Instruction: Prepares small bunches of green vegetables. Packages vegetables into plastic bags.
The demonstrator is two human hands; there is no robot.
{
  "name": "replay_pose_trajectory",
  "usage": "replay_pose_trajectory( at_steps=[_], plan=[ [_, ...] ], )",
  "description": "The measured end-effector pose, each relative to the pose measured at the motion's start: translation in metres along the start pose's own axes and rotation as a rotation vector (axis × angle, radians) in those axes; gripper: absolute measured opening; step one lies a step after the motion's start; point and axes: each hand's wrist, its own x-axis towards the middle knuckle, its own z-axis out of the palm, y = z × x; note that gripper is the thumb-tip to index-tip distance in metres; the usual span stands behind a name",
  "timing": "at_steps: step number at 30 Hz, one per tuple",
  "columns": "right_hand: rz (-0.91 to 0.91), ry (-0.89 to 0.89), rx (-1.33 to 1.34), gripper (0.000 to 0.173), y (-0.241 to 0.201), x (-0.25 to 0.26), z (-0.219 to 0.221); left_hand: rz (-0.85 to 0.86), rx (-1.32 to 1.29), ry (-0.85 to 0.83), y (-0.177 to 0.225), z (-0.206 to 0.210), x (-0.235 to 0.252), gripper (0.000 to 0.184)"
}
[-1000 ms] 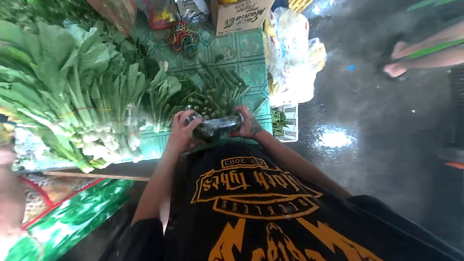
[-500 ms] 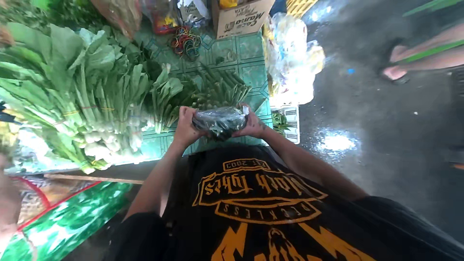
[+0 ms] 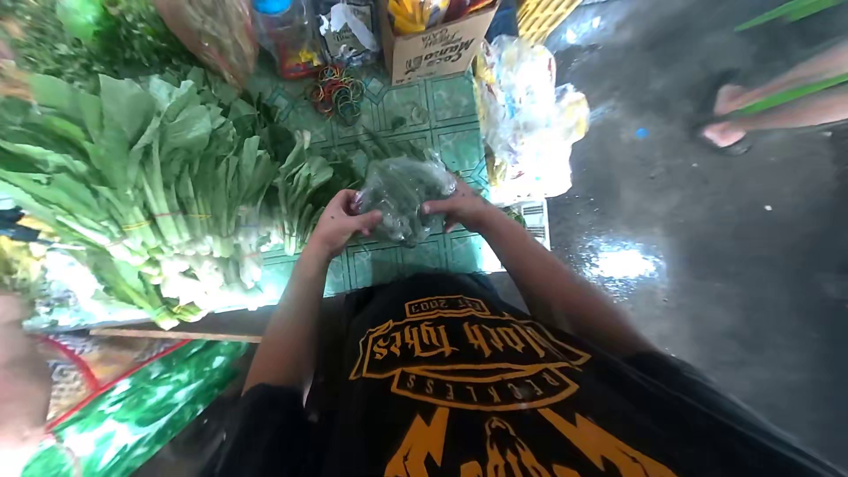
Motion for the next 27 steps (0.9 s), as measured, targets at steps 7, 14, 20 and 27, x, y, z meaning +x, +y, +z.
replay_pose_trajectory(
  at_steps=[7, 14, 20, 27],
  plan=[
    [-0.042, 0.159, -0.296, 0.086, -0.060, 0.036, 0.004, -0.011, 0.495, 0.333, 0.036, 0.000, 0.041, 0.058],
    [-0.298, 0.147, -0.344, 0.091, -0.076, 0.068, 0.002, -0.082, 0.949, 0.454, 0.071, -0.010, 0.064, 0.057],
    [-0.172, -0.092, -0.015, 0.055, -0.121, 0.061, 0.001, 0.001, 0.932, 0.538, 0.095, -0.008, 0.077, 0.044],
    [-0.438, 0.186, -0.572, 0.051, -0.121, 0.094, 0.001, -0.146, 0.420, 0.274, 0.097, -0.014, 0.090, 0.052]
  ],
)
